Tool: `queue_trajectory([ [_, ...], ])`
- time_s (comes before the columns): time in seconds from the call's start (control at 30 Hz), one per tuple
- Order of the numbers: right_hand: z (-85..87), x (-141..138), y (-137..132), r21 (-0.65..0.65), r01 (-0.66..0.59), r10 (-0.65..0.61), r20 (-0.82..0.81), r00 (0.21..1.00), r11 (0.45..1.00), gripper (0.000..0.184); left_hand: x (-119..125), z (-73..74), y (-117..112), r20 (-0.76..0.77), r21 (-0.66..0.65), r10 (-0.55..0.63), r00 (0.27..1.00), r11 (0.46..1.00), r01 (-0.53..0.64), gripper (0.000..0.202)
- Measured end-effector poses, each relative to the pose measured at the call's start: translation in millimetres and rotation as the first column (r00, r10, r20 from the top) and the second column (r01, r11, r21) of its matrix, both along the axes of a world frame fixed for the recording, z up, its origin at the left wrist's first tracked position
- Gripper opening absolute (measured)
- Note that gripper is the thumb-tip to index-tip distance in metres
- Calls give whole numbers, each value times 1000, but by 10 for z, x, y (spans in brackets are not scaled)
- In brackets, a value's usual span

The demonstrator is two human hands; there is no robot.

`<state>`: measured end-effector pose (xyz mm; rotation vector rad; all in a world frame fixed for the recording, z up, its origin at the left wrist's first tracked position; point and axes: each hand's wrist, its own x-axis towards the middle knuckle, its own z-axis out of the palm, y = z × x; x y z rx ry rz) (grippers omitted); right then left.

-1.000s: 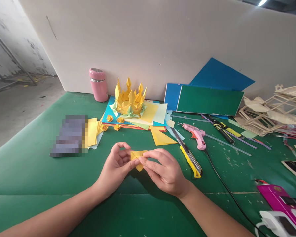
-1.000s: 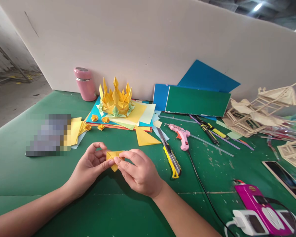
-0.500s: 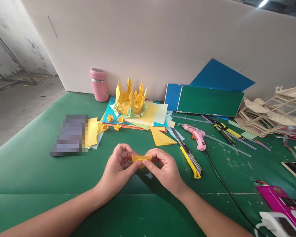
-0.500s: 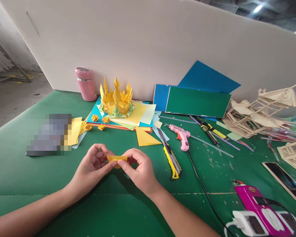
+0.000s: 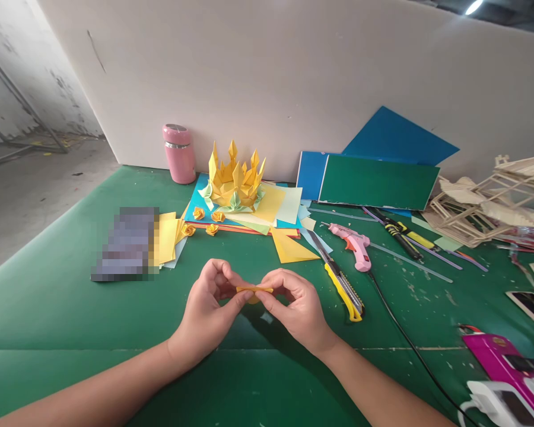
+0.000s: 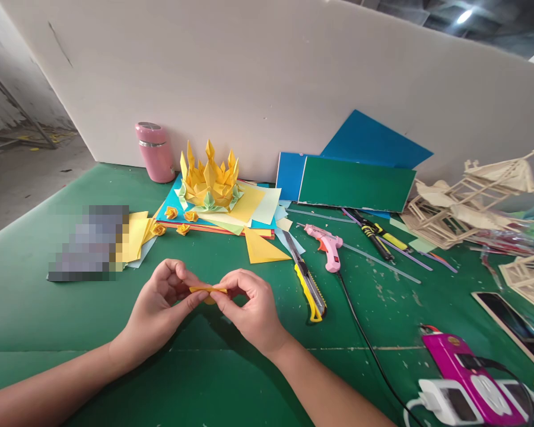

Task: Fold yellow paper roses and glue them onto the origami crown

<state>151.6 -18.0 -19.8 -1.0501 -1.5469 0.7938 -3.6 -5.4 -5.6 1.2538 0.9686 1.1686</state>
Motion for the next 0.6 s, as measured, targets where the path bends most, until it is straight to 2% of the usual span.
queue_trajectory([
  [0.2, -17, 16, 16, 50, 59, -59, -1, 998, 997, 9, -19, -39, 55, 39, -75, -45, 998, 996, 47, 34],
  [0.27, -23, 32, 26, 114, 117, -119, 9, 993, 986, 10, -18, -38, 81, 64, -79, 14, 998, 997, -9, 37],
  [0.33, -25, 50, 30, 208, 165, -178, 44, 983, 964, 11, -16, -22, 93, 22, -110, 30, 999, 993, -28, 32],
  [0.4, -24, 64, 25, 315, 176, -218, 105, 970, 933, 11, -12, 3, 87, -68, -186, -70, 995, 981, 57, 26],
  [0.47, -22, 75, 14, 416, 144, -236, 178, 955, 898, 13, -6, 25, 67, -115, -265, -197, 974, 951, 161, 29],
  [0.53, -20, 79, 5, 497, 88, -239, 249, 939, 863, 17, 3, 37, 46, -67, -317, -234, 970, 927, 201, 35],
  [0.6, -17, 78, 5, 551, 34, -241, 308, 920, 834, 21, 11, 36, 35, 30, -369, -223, 974, 904, 218, 39],
])
